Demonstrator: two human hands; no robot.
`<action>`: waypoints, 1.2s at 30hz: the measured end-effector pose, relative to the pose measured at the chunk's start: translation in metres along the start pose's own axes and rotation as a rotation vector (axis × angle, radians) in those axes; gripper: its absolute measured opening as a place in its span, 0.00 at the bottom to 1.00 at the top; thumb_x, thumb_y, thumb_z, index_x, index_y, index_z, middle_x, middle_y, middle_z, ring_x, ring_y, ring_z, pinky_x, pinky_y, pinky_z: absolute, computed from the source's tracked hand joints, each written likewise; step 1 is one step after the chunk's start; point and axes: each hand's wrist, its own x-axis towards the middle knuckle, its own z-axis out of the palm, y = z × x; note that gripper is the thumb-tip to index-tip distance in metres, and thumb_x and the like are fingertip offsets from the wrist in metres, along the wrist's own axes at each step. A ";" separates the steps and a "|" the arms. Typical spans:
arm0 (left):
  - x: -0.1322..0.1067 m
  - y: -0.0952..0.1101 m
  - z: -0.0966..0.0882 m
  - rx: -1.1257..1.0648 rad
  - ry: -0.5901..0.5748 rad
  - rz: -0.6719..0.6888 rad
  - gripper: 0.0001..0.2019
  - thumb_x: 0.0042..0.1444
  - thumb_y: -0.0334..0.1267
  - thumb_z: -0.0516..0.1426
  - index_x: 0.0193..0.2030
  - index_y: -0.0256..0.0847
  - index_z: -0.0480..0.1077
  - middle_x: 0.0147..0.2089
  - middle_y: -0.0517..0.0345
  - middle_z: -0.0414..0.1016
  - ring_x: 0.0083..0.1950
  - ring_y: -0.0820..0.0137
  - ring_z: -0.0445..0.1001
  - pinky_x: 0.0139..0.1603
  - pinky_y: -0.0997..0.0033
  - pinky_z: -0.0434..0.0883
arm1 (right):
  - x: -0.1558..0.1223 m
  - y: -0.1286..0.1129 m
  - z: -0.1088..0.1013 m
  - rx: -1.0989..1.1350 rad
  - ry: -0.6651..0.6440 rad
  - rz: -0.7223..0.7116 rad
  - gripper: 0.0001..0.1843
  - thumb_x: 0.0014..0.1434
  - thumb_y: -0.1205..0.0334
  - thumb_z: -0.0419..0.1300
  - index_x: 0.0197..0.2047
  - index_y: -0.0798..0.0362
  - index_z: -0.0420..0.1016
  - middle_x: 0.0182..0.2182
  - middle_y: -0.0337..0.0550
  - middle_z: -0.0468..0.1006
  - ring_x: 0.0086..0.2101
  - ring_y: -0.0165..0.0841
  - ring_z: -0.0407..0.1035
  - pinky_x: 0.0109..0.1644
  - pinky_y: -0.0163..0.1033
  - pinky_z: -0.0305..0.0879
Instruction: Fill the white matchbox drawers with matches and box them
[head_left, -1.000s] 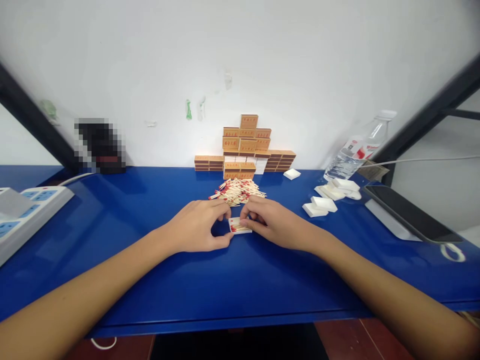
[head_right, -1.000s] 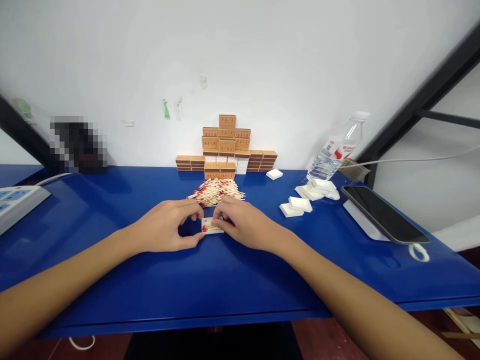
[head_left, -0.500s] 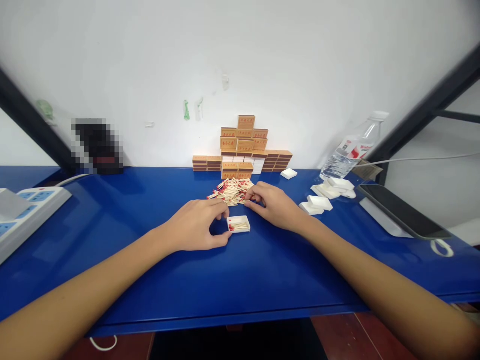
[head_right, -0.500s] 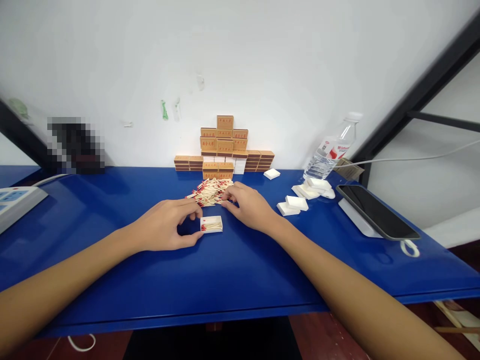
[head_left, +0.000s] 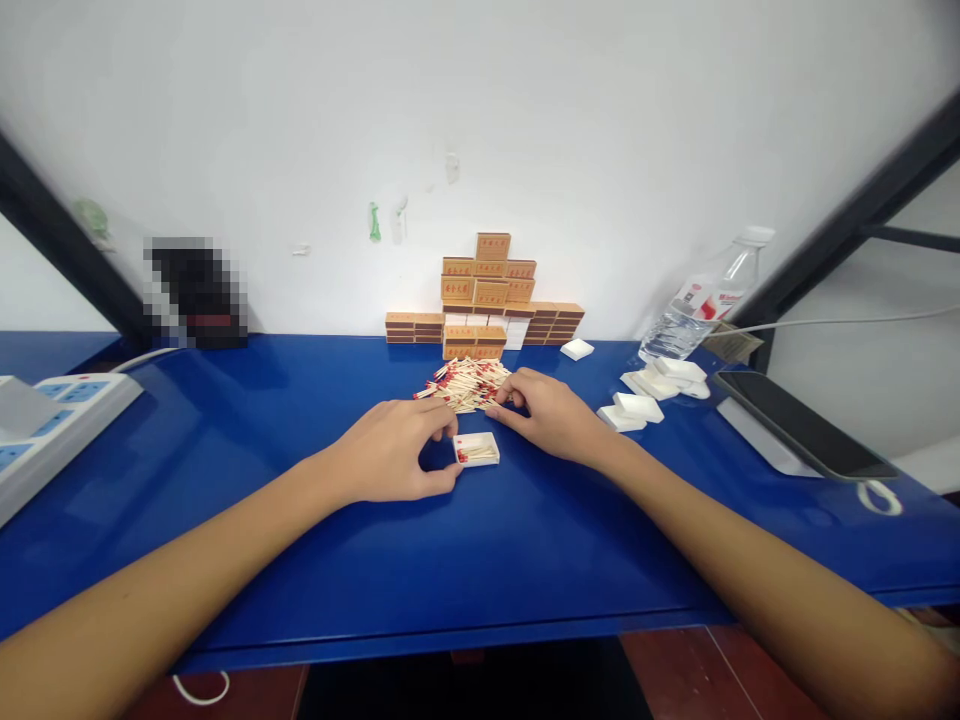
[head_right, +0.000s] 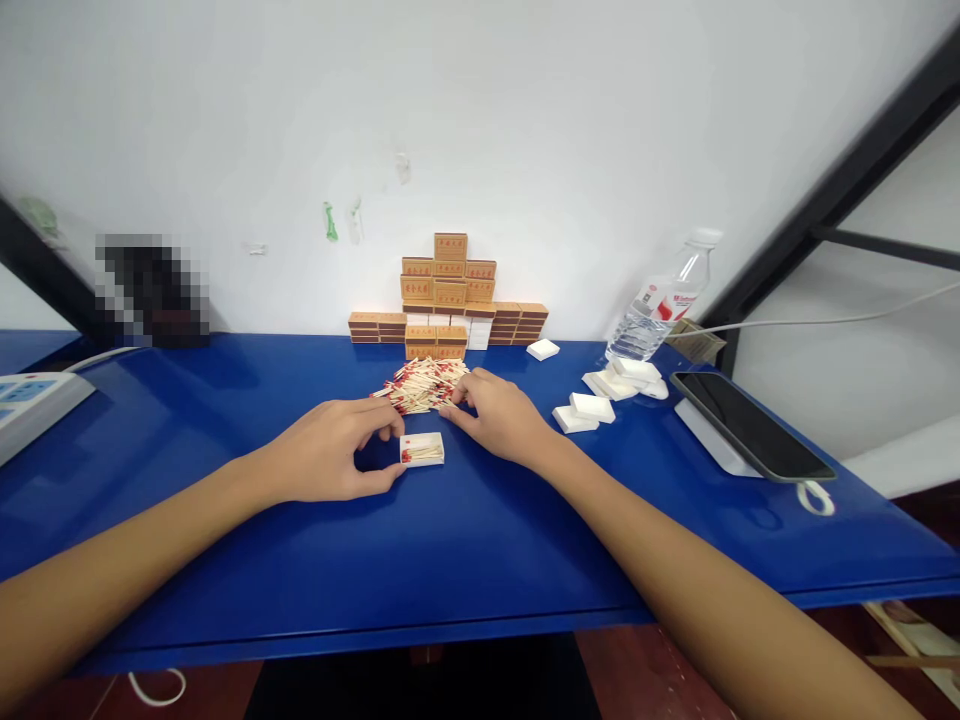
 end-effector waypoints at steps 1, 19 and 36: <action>0.000 0.000 0.000 0.001 0.000 -0.001 0.11 0.58 0.46 0.62 0.43 0.42 0.73 0.40 0.57 0.78 0.36 0.66 0.74 0.36 0.66 0.67 | 0.001 0.000 0.001 0.009 -0.001 -0.003 0.12 0.68 0.54 0.63 0.36 0.51 0.71 0.36 0.43 0.75 0.33 0.34 0.67 0.37 0.39 0.58; 0.001 -0.001 0.000 -0.015 0.002 -0.003 0.11 0.58 0.45 0.62 0.42 0.42 0.72 0.39 0.59 0.77 0.34 0.68 0.73 0.35 0.67 0.65 | -0.008 0.016 -0.021 0.006 -0.184 -0.009 0.10 0.74 0.58 0.53 0.40 0.50 0.70 0.43 0.49 0.76 0.40 0.39 0.72 0.45 0.43 0.64; 0.001 -0.002 0.000 -0.014 0.013 -0.011 0.11 0.57 0.45 0.62 0.42 0.41 0.72 0.39 0.59 0.77 0.33 0.69 0.72 0.34 0.67 0.65 | -0.014 -0.015 -0.015 0.201 -0.038 -0.173 0.09 0.74 0.56 0.54 0.41 0.50 0.68 0.38 0.42 0.72 0.35 0.35 0.66 0.40 0.39 0.61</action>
